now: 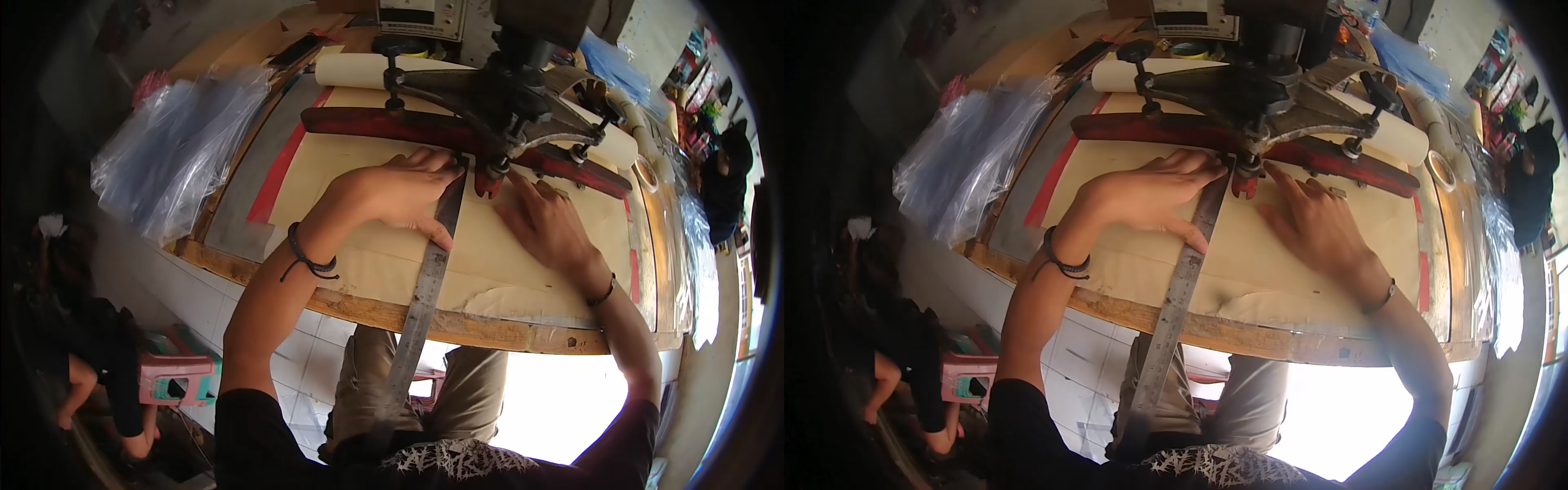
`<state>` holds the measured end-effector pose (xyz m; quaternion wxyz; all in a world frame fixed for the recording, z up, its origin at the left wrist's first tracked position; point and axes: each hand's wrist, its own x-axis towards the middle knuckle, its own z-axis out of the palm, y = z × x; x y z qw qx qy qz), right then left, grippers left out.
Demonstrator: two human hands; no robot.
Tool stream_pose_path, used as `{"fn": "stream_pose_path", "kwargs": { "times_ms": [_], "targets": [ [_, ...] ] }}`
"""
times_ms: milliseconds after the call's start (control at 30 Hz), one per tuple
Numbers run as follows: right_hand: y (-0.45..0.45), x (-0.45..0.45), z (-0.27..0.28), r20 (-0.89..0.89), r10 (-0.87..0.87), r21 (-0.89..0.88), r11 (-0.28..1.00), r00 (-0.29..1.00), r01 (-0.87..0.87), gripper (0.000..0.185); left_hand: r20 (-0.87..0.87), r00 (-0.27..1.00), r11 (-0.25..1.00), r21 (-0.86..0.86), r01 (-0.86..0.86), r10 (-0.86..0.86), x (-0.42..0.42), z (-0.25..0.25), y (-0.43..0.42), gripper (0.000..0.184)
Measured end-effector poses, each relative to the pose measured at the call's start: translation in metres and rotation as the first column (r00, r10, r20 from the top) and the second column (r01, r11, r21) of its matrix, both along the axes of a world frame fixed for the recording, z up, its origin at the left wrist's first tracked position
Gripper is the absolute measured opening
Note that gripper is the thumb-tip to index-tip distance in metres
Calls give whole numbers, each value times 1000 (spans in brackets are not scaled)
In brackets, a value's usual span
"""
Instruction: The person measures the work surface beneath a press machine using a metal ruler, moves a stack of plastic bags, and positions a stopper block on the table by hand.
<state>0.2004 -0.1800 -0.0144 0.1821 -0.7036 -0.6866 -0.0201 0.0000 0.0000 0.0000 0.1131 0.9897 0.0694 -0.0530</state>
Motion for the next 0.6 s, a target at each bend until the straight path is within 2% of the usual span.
{"fn": "stream_pose_path", "kwargs": {
  "times_ms": [67, 167, 300, 367, 400, 500, 600],
  "targets": [
    [-1, 9, -5, 19, 34, 42, 999, 999, -35, 50, 1, 1000, 1000, -5, 1, -1, 5, 2, -4, 116],
    [4, 3, -3, 71, 91, 72, 993, 993, -96, 49, 3, 1000, 1000, 27, -13, 13, -3, 2, -2, 109],
    [2, 4, -1, 12, 139, 64, 988, 990, -140, 35, 70, 992, 994, -26, -106, 108, -4, 15, -3, 85],
    [0, 5, -7, 9, 219, 145, 965, 976, -218, 29, 43, 989, 988, -66, -140, 143, 0, 21, -1, 71],
    [-2, 10, -12, 19, 278, 179, 944, 960, -277, 28, 233, 968, 996, -23, -84, 87, 1, 8, 3, 59],
    [-9, 10, -17, 39, 371, 208, 905, 928, -370, 26, 76, 966, 959, -157, -234, 248, 9, 16, 0, 59],
    [-8, 14, -19, 36, 422, 222, 880, 906, -419, 26, 63, 962, 941, -234, -246, 267, 10, 17, 3, 66]
  ]
}}
